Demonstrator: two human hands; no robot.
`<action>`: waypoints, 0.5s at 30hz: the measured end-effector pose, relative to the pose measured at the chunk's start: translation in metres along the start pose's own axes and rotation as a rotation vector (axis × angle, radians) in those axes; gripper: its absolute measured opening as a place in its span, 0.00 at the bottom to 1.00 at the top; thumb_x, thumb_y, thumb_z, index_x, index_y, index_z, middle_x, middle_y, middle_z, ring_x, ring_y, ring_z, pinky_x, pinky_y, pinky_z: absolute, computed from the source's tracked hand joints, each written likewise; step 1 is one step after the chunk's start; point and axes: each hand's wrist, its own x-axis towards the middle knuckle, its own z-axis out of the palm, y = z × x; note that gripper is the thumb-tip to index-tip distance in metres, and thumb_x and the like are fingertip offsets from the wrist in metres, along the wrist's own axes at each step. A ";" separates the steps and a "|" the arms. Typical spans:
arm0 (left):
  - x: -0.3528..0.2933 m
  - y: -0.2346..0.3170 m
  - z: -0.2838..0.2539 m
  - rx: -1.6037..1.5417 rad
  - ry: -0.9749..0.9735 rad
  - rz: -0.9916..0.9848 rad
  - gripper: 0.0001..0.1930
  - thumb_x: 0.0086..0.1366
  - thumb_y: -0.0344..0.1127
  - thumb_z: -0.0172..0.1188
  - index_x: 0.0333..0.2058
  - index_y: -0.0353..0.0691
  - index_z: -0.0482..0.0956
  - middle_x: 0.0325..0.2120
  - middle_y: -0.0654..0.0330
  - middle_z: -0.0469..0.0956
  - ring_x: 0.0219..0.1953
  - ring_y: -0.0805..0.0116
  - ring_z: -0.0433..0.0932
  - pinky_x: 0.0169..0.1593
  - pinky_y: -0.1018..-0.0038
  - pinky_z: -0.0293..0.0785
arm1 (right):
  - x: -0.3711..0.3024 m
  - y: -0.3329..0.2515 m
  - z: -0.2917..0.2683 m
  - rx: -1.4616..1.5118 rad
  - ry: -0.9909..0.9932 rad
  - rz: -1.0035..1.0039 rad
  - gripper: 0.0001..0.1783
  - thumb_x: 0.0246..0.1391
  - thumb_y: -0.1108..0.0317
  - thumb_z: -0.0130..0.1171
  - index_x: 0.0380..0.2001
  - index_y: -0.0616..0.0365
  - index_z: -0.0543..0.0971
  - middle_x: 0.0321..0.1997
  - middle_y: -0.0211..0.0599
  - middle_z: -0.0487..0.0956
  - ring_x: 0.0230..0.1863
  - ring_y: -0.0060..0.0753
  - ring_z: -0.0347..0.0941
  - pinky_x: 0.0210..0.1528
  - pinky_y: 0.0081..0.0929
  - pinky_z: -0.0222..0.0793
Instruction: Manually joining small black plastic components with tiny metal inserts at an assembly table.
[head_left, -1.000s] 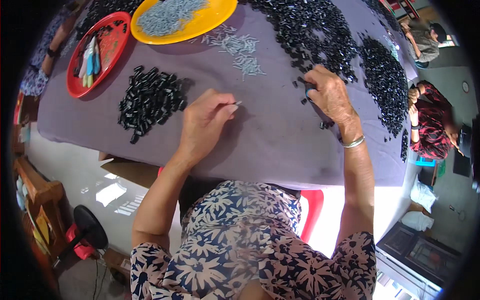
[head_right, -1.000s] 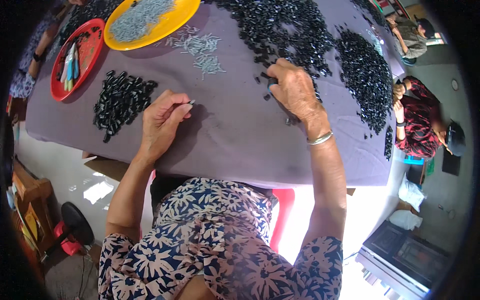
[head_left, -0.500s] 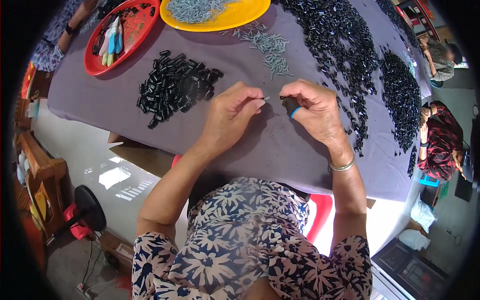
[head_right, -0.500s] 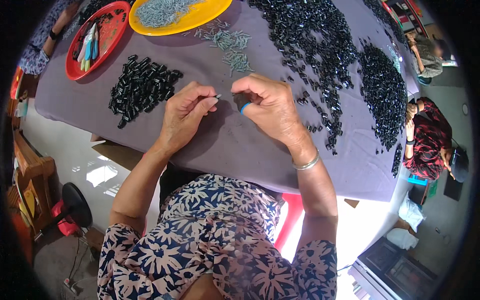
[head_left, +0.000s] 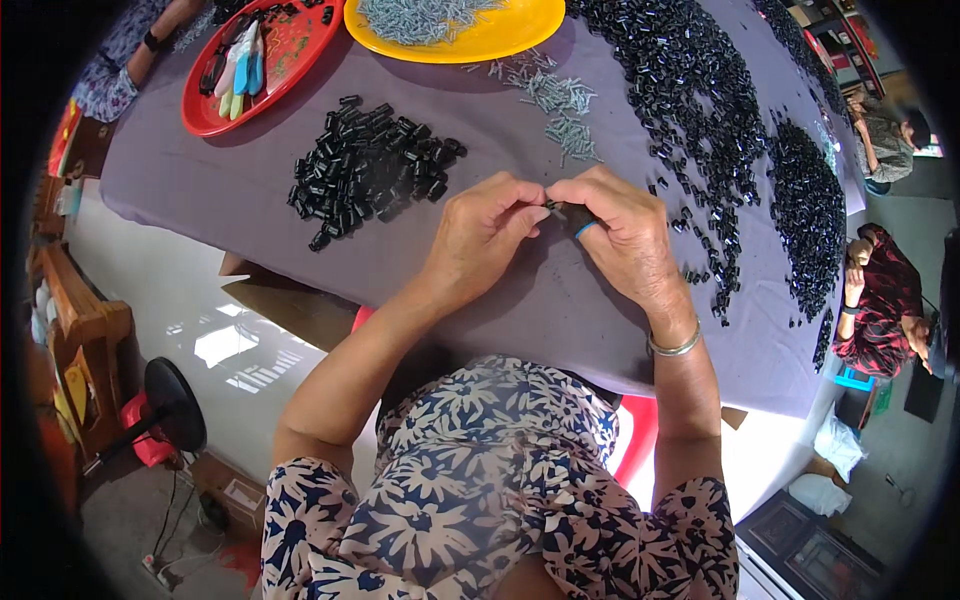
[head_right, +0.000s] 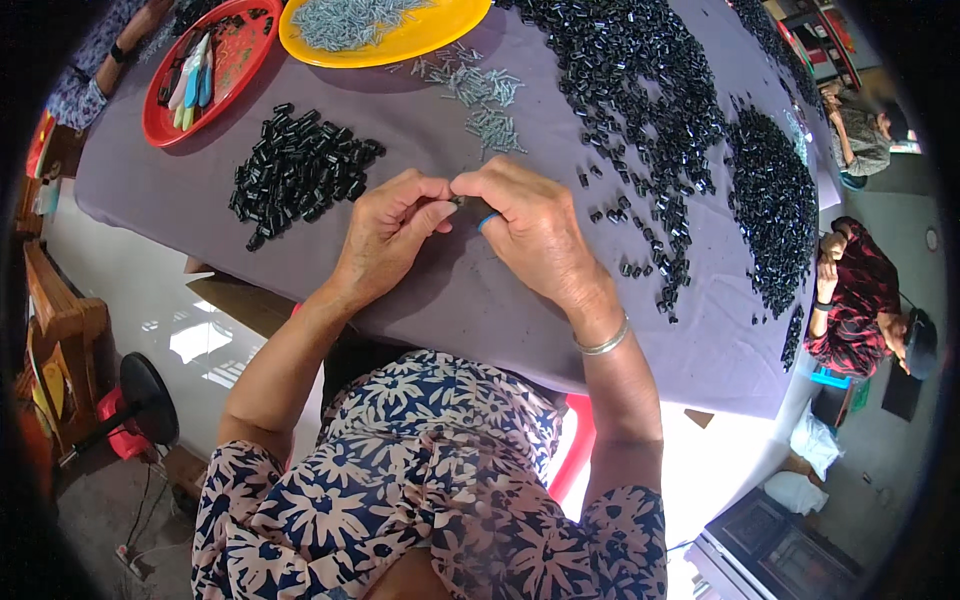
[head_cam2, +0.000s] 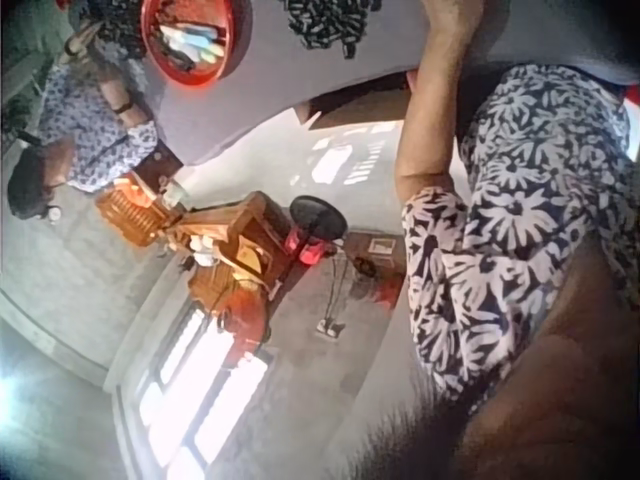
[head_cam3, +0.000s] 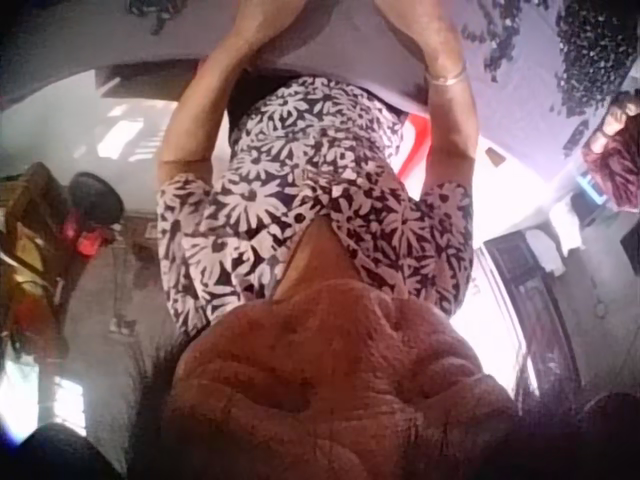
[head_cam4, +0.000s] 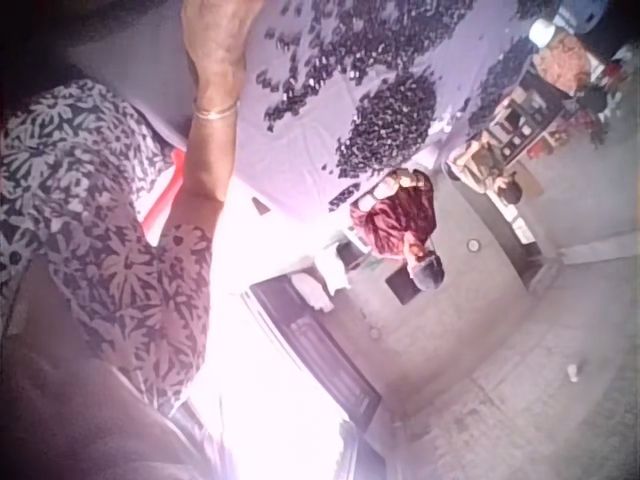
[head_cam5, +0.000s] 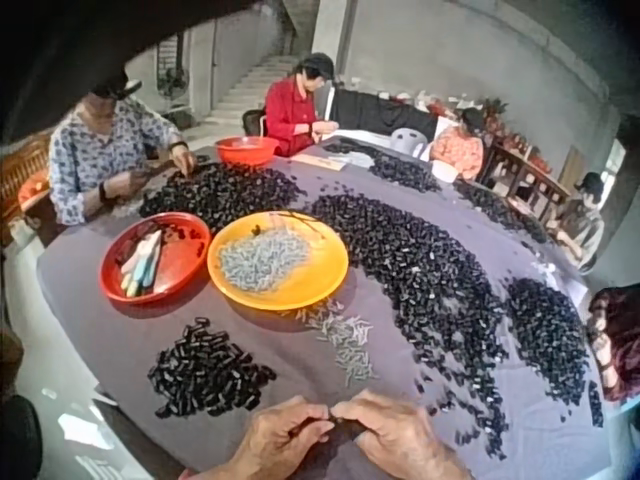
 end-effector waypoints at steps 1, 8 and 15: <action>0.000 0.000 0.000 0.001 0.003 -0.002 0.06 0.63 0.22 0.60 0.39 0.31 0.79 0.28 0.58 0.77 0.29 0.69 0.80 0.33 0.74 0.75 | 0.001 0.000 0.000 -0.040 -0.005 -0.020 0.19 0.39 0.88 0.57 0.37 0.60 0.80 0.32 0.39 0.79 0.33 0.42 0.78 0.37 0.32 0.73; 0.003 0.003 0.000 0.016 -0.032 -0.005 0.06 0.64 0.23 0.60 0.40 0.32 0.80 0.28 0.58 0.76 0.29 0.70 0.80 0.33 0.75 0.74 | 0.004 -0.001 -0.006 -0.091 0.003 -0.073 0.16 0.41 0.86 0.59 0.36 0.60 0.79 0.31 0.39 0.78 0.33 0.42 0.77 0.35 0.33 0.73; -0.003 0.003 -0.003 0.007 -0.070 -0.045 0.06 0.66 0.24 0.59 0.40 0.33 0.82 0.29 0.60 0.77 0.31 0.74 0.80 0.35 0.78 0.75 | -0.003 -0.002 -0.001 -0.006 -0.068 -0.120 0.22 0.36 0.85 0.56 0.40 0.60 0.78 0.34 0.41 0.75 0.38 0.48 0.74 0.40 0.39 0.72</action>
